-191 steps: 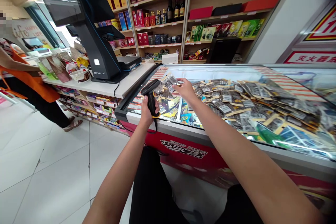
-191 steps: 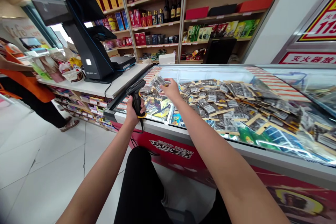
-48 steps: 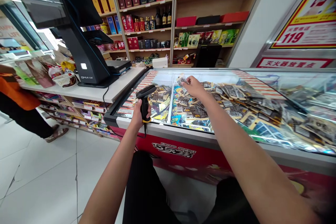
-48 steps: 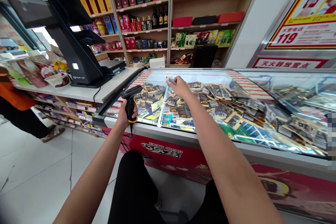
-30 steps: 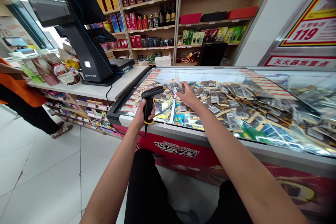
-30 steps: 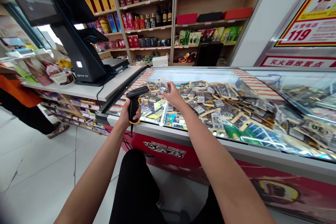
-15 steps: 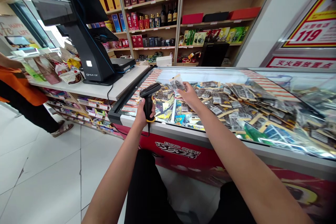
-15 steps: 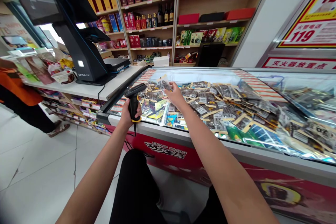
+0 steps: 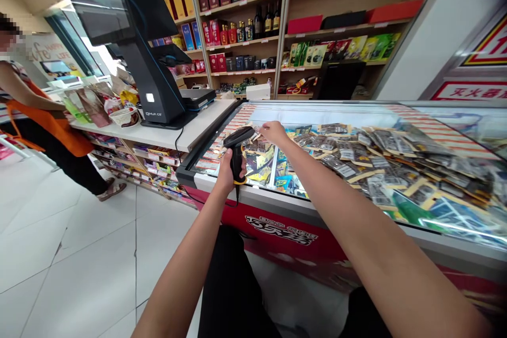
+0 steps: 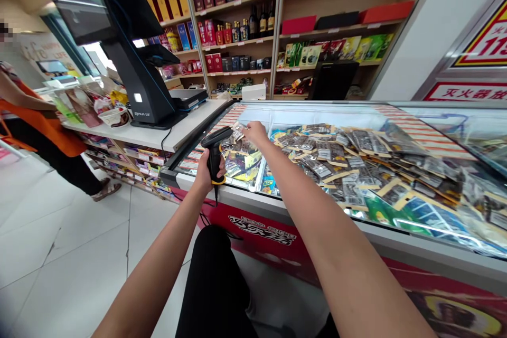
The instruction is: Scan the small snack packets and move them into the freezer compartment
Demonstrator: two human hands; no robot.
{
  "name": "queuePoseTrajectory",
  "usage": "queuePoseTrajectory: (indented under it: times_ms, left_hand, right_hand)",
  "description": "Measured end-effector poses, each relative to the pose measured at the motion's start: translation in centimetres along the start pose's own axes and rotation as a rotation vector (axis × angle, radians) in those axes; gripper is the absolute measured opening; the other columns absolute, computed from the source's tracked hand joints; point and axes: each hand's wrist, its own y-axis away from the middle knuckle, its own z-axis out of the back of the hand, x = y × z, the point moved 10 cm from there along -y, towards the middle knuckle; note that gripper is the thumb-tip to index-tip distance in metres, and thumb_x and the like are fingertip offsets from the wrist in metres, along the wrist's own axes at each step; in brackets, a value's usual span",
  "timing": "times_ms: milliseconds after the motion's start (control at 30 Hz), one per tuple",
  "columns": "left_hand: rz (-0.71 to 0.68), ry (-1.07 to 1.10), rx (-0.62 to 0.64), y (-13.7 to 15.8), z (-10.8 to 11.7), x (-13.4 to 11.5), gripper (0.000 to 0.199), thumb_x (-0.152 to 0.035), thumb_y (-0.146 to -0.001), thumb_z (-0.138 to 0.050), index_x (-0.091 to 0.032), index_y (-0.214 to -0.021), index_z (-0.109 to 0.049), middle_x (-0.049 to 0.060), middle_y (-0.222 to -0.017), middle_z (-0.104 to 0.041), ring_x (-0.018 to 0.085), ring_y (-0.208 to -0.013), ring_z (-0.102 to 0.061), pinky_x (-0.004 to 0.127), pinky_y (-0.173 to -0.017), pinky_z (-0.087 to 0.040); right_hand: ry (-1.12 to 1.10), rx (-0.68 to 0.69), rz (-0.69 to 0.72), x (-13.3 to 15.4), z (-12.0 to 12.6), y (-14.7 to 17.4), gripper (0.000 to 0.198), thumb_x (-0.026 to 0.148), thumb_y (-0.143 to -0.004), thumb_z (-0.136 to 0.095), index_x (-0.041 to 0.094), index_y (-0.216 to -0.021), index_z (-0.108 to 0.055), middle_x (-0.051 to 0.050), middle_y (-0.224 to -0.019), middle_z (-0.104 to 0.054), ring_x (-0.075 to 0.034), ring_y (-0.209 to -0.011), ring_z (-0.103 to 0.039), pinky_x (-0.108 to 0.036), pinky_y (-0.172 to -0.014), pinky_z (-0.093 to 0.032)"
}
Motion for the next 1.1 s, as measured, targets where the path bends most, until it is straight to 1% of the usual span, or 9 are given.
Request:
queuePoseTrajectory:
  times_ms: [67,200,267,367,500,733,867,1000,1100]
  left_hand:
    - [-0.069,-0.022,0.016,0.0,-0.3,-0.7,0.057,-0.075,-0.090,-0.065,-0.019,-0.083,-0.054,-0.002,-0.059,-0.054,0.007,-0.038,-0.042,0.022,-0.040,-0.026]
    - [-0.125,-0.032,0.053,0.0,-0.6,-1.0,0.056,-0.075,-0.088,-0.066,-0.019,-0.091,-0.059,-0.003,-0.058,-0.054,0.007,-0.037,-0.041,0.022,-0.039,-0.024]
    - [-0.128,-0.032,0.061,0.0,-0.7,-1.0,0.056,-0.075,-0.088,-0.067,-0.019,-0.092,-0.059,-0.003,-0.058,-0.054,0.007,-0.036,-0.040,0.022,-0.039,-0.022]
    - [-0.121,-0.030,0.060,0.0,-0.8,-1.0,0.057,-0.075,-0.086,-0.068,-0.019,-0.087,-0.057,-0.003,-0.058,-0.054,0.007,-0.037,-0.041,0.021,-0.039,-0.024]
    - [-0.153,-0.063,0.077,0.2,-1.1,-1.4,0.058,-0.077,-0.083,-0.070,-0.020,-0.087,-0.057,-0.003,-0.058,-0.054,0.007,-0.037,-0.040,0.021,-0.039,-0.023]
    - [-0.162,-0.094,0.100,0.1,-1.1,-1.3,0.059,-0.076,-0.085,-0.069,-0.018,-0.082,-0.057,-0.002,-0.060,-0.055,0.007,-0.038,-0.042,0.021,-0.040,-0.025]
    - [-0.149,-0.094,0.121,0.1,-1.1,-1.1,0.059,-0.076,-0.085,-0.068,-0.018,-0.091,-0.060,-0.003,-0.060,-0.055,0.006,-0.038,-0.042,0.020,-0.040,-0.024]
    - [-0.139,-0.134,0.133,-0.1,-1.2,-1.0,0.061,-0.079,-0.084,-0.067,-0.019,-0.094,-0.060,-0.004,-0.059,-0.055,0.007,-0.038,-0.041,0.021,-0.039,-0.024]
    - [-0.132,-0.139,0.132,-0.1,-1.2,-1.0,0.062,-0.079,-0.083,-0.068,-0.018,-0.091,-0.059,-0.004,-0.059,-0.053,0.007,-0.038,-0.040,0.021,-0.040,-0.023]
  right_hand:
    - [0.056,-0.029,0.050,-0.2,1.4,0.4,0.031,0.040,-0.089,-0.076,0.016,-0.107,-0.078,-0.016,-0.107,-0.080,-0.036,-0.112,-0.074,-0.043,-0.098,-0.058]
    - [0.410,-0.082,0.150,-1.4,6.3,1.3,0.043,0.037,-0.096,-0.065,0.015,-0.132,-0.074,-0.022,-0.131,-0.075,-0.039,-0.129,-0.065,-0.049,-0.110,-0.050]
    - [0.670,-0.070,0.074,-3.3,8.8,1.3,0.050,0.042,-0.093,-0.069,0.013,-0.134,-0.073,-0.026,-0.130,-0.074,-0.044,-0.132,-0.061,-0.056,-0.109,-0.048]
    - [0.859,0.009,-0.182,-7.0,11.9,1.3,0.061,0.056,-0.085,-0.079,0.012,-0.126,-0.076,-0.029,-0.130,-0.072,-0.049,-0.133,-0.059,-0.066,-0.115,-0.038]
    - [0.906,0.090,-0.304,-9.1,12.7,1.7,0.062,0.064,-0.088,-0.075,0.014,-0.123,-0.077,-0.027,-0.135,-0.070,-0.048,-0.135,-0.060,-0.068,-0.123,-0.025]
    - [0.977,-0.045,-0.088,-7.0,12.5,0.5,0.090,0.053,-0.073,-0.091,0.006,-0.143,-0.059,-0.032,-0.148,-0.057,-0.047,-0.141,-0.050,-0.064,-0.116,-0.034]
    - [0.971,-0.156,0.059,-4.5,12.8,0.2,0.064,0.043,-0.082,-0.081,0.008,-0.132,-0.063,-0.028,-0.138,-0.064,-0.045,-0.137,-0.052,-0.061,-0.115,-0.032]
    - [0.873,-0.205,0.128,-2.3,13.5,0.5,0.025,0.034,-0.090,-0.070,0.016,-0.107,-0.070,-0.016,-0.108,-0.074,-0.042,-0.125,-0.059,-0.068,-0.118,-0.021]
    - [0.775,-0.264,0.170,-0.4,14.4,1.0,0.014,0.033,-0.090,-0.070,0.020,-0.096,-0.069,-0.011,-0.094,-0.073,-0.038,-0.114,-0.064,-0.069,-0.120,-0.016]
